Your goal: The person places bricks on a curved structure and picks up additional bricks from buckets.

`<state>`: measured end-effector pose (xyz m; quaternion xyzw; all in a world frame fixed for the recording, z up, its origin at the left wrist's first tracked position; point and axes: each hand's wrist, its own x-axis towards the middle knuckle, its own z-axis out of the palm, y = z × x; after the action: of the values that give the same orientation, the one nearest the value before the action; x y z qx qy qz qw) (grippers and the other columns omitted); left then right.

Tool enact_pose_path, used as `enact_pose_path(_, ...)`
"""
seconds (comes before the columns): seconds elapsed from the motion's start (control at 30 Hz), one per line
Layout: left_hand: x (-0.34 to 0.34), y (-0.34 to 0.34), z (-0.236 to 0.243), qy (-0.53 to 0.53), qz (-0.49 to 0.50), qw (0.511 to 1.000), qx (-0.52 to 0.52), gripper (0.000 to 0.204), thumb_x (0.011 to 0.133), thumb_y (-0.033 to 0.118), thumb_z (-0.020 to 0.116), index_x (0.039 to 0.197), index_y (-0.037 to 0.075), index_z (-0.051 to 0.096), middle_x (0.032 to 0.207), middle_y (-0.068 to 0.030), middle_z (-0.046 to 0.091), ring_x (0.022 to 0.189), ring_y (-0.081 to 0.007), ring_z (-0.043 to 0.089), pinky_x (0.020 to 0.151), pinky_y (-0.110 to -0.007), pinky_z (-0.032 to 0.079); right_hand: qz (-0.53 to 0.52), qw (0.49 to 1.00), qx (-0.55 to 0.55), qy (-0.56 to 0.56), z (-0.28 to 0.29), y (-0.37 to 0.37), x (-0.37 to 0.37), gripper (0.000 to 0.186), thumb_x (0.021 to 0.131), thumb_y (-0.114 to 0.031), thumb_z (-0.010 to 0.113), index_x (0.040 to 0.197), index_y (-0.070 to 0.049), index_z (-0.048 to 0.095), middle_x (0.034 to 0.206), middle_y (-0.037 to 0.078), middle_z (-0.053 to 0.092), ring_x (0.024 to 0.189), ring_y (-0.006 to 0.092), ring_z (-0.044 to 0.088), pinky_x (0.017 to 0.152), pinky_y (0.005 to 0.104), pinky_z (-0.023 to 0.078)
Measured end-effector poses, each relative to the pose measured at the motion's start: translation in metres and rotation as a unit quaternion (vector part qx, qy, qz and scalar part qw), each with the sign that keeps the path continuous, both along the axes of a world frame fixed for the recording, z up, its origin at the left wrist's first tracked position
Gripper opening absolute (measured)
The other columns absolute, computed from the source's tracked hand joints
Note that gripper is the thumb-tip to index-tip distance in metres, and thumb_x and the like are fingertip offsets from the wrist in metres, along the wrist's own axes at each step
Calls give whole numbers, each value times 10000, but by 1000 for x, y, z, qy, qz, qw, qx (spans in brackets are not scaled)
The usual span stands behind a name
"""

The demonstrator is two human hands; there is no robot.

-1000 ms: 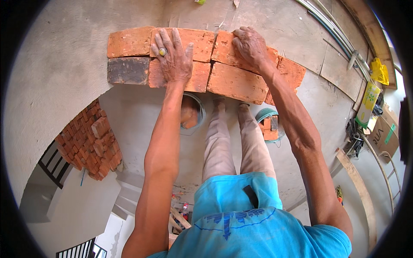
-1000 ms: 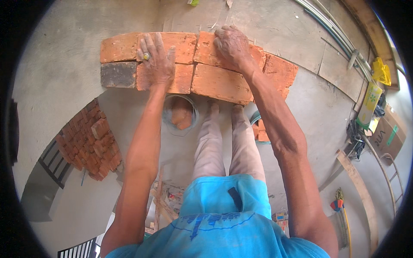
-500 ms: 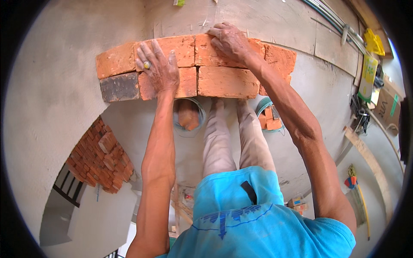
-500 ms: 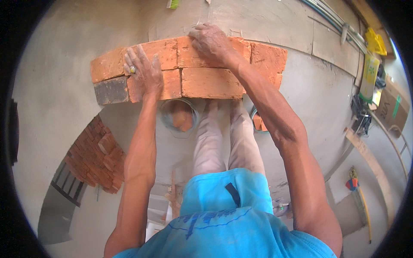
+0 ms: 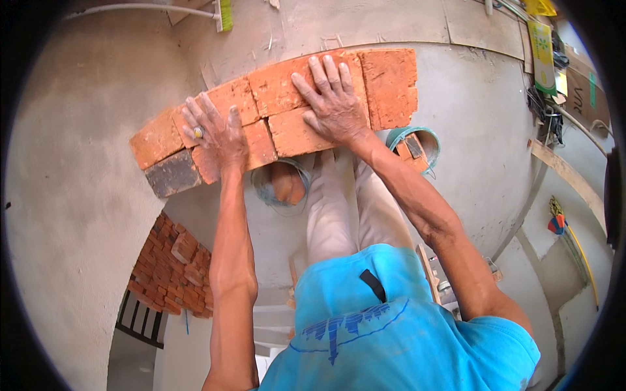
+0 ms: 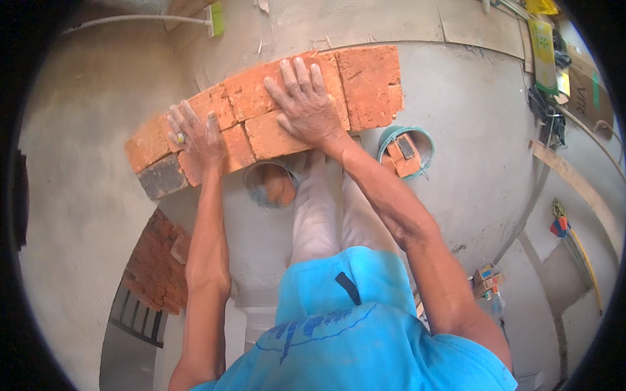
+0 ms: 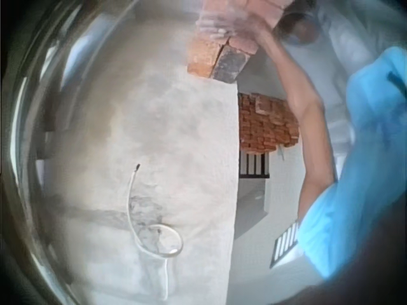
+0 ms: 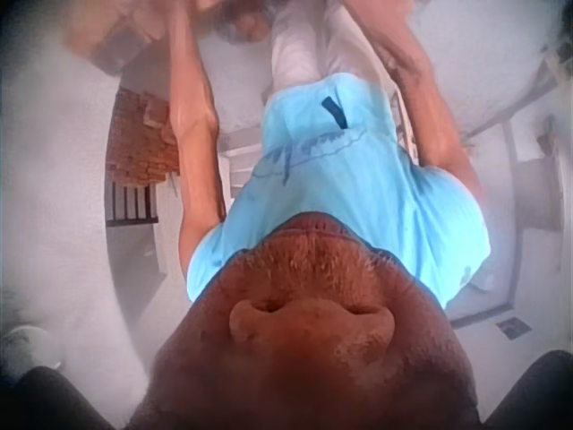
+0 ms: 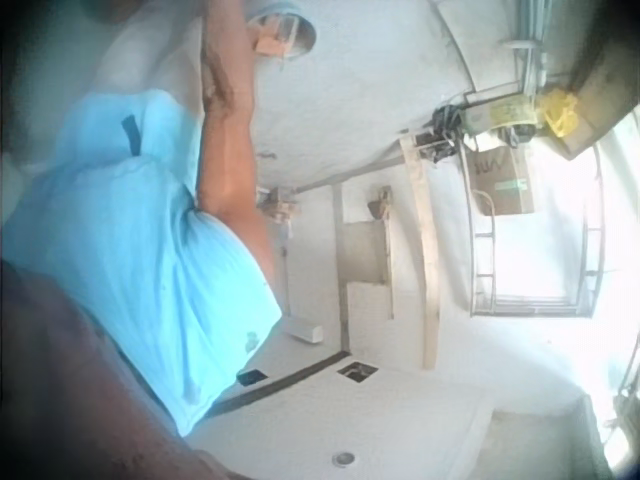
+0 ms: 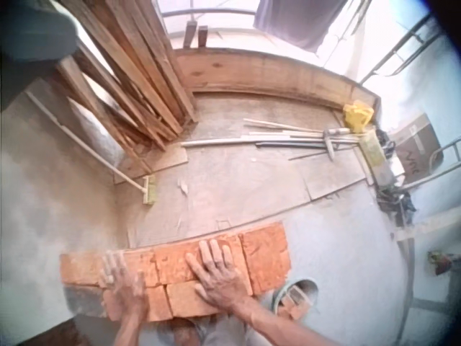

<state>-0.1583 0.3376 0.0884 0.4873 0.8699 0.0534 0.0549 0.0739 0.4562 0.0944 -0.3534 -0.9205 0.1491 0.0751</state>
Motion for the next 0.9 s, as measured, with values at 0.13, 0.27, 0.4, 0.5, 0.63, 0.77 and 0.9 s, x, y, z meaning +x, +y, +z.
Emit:
enact_pose_path(0.13,3,6,8,-15,1,1000,-2,757,1037,486,447,1605,55,192,1677,-216,104,1554,-412,45,1233,-601,27,-13,1000,6,-3,4,0,1,774,782,-411,719,1482,-183,481,1558,205,358,1457,409,312,1213,576,238)
enact_pose_path(0.27,-2,3,3,7,-7,1000,-13,765,1040,487,439,1603,38,184,1678,-221,92,1555,-413,35,1233,-596,19,-28,1000,2,-10,1,-2,-1,765,786,-429,692,1497,-236,484,1593,156,348,1486,375,285,1234,535,215)
enact_pose_path(0.4,-4,-1,1,-9,-6,1000,1,778,1044,514,414,1609,39,169,1676,-228,87,1555,-415,25,1230,-599,20,-31,999,20,23,2,1,0,729,794,-414,704,1461,-212,492,1529,174,400,1457,377,323,1222,552,243)
enact_pose_path(0.5,14,-6,4,-44,-7,999,31,788,1042,547,396,1612,49,177,1672,-235,97,1554,-416,32,1229,-605,26,-38,998,32,29,-1,-1,3,702,788,-410,706,1436,-209,523,1524,162,410,1448,368,337,1219,544,259)
enact_pose_path(0.63,37,-20,-5,12,-65,997,36,814,1028,601,392,1609,62,206,1665,-243,129,1547,-423,80,1227,-611,50,-44,998,45,30,-3,-4,3,690,794,-413,683,1437,-217,530,1530,141,415,1449,355,336,1224,535,250)
enact_pose_path(0.77,40,-17,-12,38,-55,996,55,840,1006,645,409,1607,85,237,1657,-247,164,1534,-432,144,1224,-610,80,-50,994,72,58,-10,-5,7,680,783,-403,686,1418,-207,543,1503,145,438,1428,355,359,1215,536,262)
enact_pose_path(0.9,37,-11,-17,59,-57,995,53,826,1003,637,428,1609,104,251,1653,-251,186,1532,-425,165,1226,-598,94,-86,986,64,127,-5,-16,16,647,759,-313,737,1363,-162,559,1472,168,456,1406,386,381,1194,559,281)
